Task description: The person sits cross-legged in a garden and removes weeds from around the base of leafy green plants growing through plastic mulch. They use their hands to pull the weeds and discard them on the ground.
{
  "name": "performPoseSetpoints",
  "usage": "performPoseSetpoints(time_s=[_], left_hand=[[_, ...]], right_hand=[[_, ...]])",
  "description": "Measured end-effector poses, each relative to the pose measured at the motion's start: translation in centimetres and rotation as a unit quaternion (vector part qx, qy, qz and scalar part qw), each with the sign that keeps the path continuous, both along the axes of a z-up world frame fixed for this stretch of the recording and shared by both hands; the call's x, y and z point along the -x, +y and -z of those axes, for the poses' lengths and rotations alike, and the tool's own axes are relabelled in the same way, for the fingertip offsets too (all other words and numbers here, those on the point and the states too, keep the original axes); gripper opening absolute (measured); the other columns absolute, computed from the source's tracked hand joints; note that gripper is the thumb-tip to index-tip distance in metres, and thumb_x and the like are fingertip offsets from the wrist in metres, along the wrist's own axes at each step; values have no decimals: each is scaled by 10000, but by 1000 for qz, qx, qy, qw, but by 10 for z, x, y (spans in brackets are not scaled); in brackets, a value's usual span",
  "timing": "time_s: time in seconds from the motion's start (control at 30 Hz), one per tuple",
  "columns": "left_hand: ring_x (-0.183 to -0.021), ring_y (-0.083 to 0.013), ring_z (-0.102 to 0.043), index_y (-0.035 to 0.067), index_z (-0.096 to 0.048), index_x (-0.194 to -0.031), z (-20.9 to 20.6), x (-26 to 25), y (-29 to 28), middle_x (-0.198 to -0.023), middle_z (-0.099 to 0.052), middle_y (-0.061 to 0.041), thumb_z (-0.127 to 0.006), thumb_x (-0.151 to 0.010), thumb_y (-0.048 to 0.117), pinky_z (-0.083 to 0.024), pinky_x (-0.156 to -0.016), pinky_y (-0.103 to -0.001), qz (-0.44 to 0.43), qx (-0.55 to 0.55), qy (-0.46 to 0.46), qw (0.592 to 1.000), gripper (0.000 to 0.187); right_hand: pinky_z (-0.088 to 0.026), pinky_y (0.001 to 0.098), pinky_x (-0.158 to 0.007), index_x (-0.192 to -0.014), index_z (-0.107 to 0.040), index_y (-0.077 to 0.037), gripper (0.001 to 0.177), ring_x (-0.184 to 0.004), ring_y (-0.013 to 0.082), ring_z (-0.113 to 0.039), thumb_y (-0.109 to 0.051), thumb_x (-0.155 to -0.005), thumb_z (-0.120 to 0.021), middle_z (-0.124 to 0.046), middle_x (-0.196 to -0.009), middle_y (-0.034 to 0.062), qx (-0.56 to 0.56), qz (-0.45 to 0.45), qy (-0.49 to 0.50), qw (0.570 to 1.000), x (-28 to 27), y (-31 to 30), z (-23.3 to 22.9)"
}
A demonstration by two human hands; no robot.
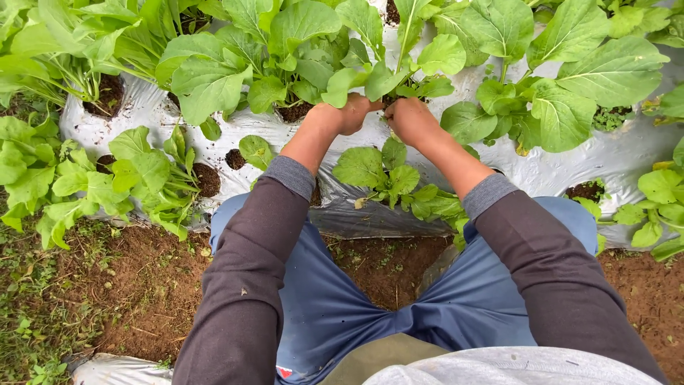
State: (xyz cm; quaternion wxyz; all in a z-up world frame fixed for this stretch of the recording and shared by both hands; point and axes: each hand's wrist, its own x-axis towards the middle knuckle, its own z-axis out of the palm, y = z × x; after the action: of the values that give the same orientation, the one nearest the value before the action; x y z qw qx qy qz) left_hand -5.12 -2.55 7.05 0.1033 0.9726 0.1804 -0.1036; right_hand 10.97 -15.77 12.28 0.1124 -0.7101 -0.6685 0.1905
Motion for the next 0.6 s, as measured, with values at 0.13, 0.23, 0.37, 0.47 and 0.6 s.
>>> performPoseSetpoints(time_s=[0.13, 0.23, 0.37, 0.47, 0.6], left_hand=[[-1372, -285, -574, 410, -473, -1551, -11, 26, -20, -1524, -583, -9, -499, -954, 372, -414, -1182, -496, -155, 159, 85, 971, 599], [-1245, -343, -659, 316, -576, -1476, -15, 42, -27, -1383, -668, -102, -531, -933, 187, -517, -1064, -513, -86, 86, 126, 985, 560], [-1103, -376, -731, 161, -742, -1271, -43, 61, -37, -1173, -754, -197, -585, -913, 154, -595, -947, -506, -81, 70, 142, 984, 391], [-1089, -403, -731, 101, -753, -1214, -53, 70, -51, -1137, -749, -231, -566, -917, 192, -590, -934, -537, -94, 66, 134, 984, 363], [-1087, -378, -736, 263, -789, -1128, -63, 84, -59, -1089, -766, -170, -657, -943, 298, -585, -957, -506, -92, 69, 97, 989, 229]], right_hand=[[-644, 527, -704, -1064, -795, 58, 169, -854, 438, -766, 42, -932, -691, -764, -966, 296, 79, -45, 34, 995, 21, -38, -44], [-655, 467, -783, -1101, -792, 37, 191, -921, 387, -780, 29, -952, -672, -770, -1047, 281, 162, -95, 29, 982, 57, -74, -72], [-663, 427, -772, -1174, -768, 30, 254, -950, 359, -786, 63, -966, -627, -770, -1113, 258, 264, -204, 41, 942, 105, -124, -90], [-663, 437, -752, -1168, -749, 28, 246, -920, 359, -775, 61, -962, -620, -752, -1123, 260, 345, -277, -30, 896, 121, -163, -89], [-644, 426, -694, -1121, -742, 58, 220, -867, 353, -773, 78, -975, -578, -759, -1031, 266, 312, -311, -55, 896, 132, -179, -79]])
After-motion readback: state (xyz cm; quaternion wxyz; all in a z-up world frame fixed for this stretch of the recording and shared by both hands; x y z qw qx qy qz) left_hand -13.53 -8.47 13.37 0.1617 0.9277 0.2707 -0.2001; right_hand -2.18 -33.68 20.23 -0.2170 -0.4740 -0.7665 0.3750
